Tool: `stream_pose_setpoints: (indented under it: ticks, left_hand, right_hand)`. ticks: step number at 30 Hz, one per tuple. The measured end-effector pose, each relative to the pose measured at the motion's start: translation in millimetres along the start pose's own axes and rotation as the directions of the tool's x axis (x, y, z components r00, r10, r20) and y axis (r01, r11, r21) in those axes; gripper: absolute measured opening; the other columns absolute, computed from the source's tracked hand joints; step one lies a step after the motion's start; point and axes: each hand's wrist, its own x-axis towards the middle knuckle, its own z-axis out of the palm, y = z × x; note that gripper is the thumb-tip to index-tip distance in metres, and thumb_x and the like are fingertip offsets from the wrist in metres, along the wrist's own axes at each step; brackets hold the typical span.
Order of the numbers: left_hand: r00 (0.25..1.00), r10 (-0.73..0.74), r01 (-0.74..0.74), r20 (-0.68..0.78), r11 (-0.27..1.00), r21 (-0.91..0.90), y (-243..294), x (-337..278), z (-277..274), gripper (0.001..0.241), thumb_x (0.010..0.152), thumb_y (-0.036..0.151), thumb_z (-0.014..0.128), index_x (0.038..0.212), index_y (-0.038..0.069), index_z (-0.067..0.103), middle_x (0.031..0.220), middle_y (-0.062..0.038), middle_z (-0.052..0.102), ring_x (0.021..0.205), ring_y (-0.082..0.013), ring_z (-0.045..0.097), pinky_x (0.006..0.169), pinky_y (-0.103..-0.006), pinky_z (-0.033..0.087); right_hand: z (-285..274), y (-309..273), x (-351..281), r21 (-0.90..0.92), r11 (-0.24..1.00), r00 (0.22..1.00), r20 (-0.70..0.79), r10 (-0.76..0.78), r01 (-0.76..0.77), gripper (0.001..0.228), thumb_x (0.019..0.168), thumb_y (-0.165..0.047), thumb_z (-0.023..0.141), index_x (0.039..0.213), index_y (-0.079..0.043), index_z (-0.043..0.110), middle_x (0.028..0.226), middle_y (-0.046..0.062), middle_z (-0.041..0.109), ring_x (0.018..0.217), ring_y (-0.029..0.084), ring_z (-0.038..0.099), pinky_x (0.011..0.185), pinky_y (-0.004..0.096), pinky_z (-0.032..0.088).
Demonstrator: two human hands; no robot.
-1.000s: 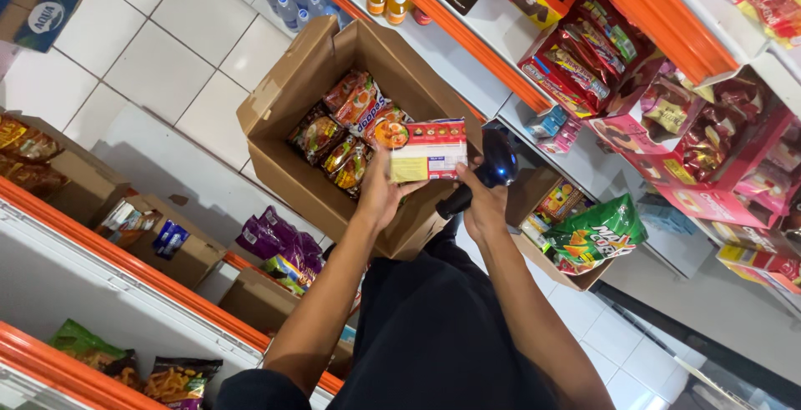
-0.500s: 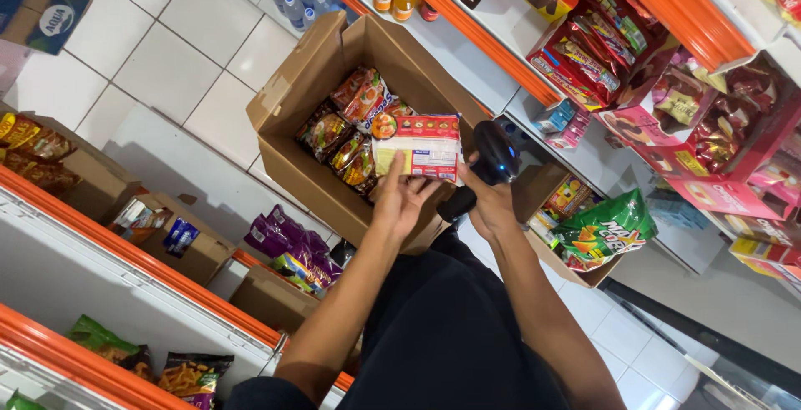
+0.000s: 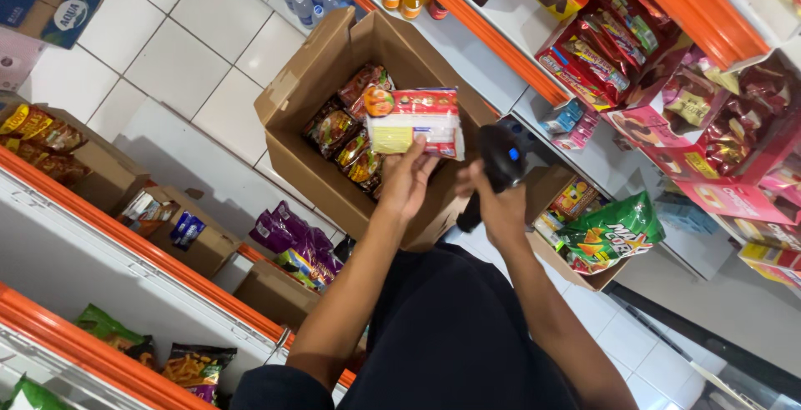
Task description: The person takes packets of instant noodles from a cardboard box, scans them with a handheld barcode scanner, and places them onto the shelves in a store.
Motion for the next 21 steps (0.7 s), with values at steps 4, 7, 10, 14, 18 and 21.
stream_pose_setpoints:
  ticks: [4,7,10,14,18,21]
  left_hand:
    - [1.0,0.019,-0.019,0.009,1.0,0.001,4,7,4,0.04,0.092,0.009,0.073,0.129,0.007,0.057,0.121,-0.01,0.067,0.112,-0.0247,0.067,0.102,-0.0439,0.056]
    - [1.0,0.015,-0.015,0.02,1.0,0.015,1,9,8,0.039,0.092,0.01,0.072,0.128,0.009,0.058,0.119,-0.007,0.068,0.11,-0.0211,0.069,0.101,-0.0413,0.058]
    - [1.0,0.008,-0.008,0.013,1.0,0.026,-7,11,12,0.034,0.096,0.011,0.073,0.127,0.006,0.059,0.118,-0.007,0.069,0.107,-0.0188,0.069,0.1,-0.04,0.058]
    - [0.999,0.028,-0.029,0.017,0.996,0.081,-19,6,26,0.034,0.095,0.012,0.072,0.126,0.007,0.06,0.118,-0.006,0.069,0.107,-0.0174,0.069,0.098,-0.0386,0.058]
    - [0.996,0.007,-0.014,0.086,0.996,0.084,-35,-4,43,0.036,0.099,0.02,0.069,0.131,0.006,0.06,0.12,-0.009,0.069,0.108,-0.0213,0.069,0.097,-0.0401,0.058]
    - [0.996,0.003,-0.009,0.086,0.998,0.069,-51,-7,57,0.037,0.1,0.023,0.067,0.132,0.007,0.058,0.121,-0.008,0.069,0.111,-0.021,0.068,0.097,-0.0414,0.058]
  right_hand:
    - [-1,-8,-26,-0.171,0.985,0.995,0.084,0.05,-0.035,0.021,0.097,-0.017,0.068,0.108,0.002,0.066,0.086,0.01,0.073,0.065,0.017,0.071,0.055,0.029,0.054]
    - [-6,-9,-35,-0.191,0.98,0.981,0.171,0.09,-0.056,0.02,0.097,-0.017,0.069,0.105,0.002,0.068,0.082,0.01,0.073,0.065,0.015,0.071,0.055,0.028,0.055]
    - [-17,-8,-38,-0.18,0.982,0.974,0.203,0.1,-0.063,0.019,0.097,-0.017,0.069,0.103,0.001,0.068,0.083,0.008,0.075,0.067,0.014,0.071,0.057,0.027,0.055]
    - [-34,-13,-42,-0.198,0.979,0.974,0.208,0.094,-0.052,0.019,0.098,-0.017,0.07,0.097,0.002,0.07,0.082,0.008,0.075,0.067,0.013,0.07,0.058,0.028,0.055]
    - [-53,-21,-47,-0.169,0.984,0.981,0.173,0.09,-0.06,0.017,0.094,-0.016,0.072,0.099,0.0,0.068,0.081,0.008,0.075,0.064,0.012,0.069,0.056,0.028,0.055]
    - [-73,-26,-48,-0.133,0.989,0.97,0.228,0.087,-0.058,0.019,0.093,-0.017,0.073,0.1,0.0,0.069,0.082,0.006,0.075,0.066,0.011,0.069,0.056,0.027,0.055]
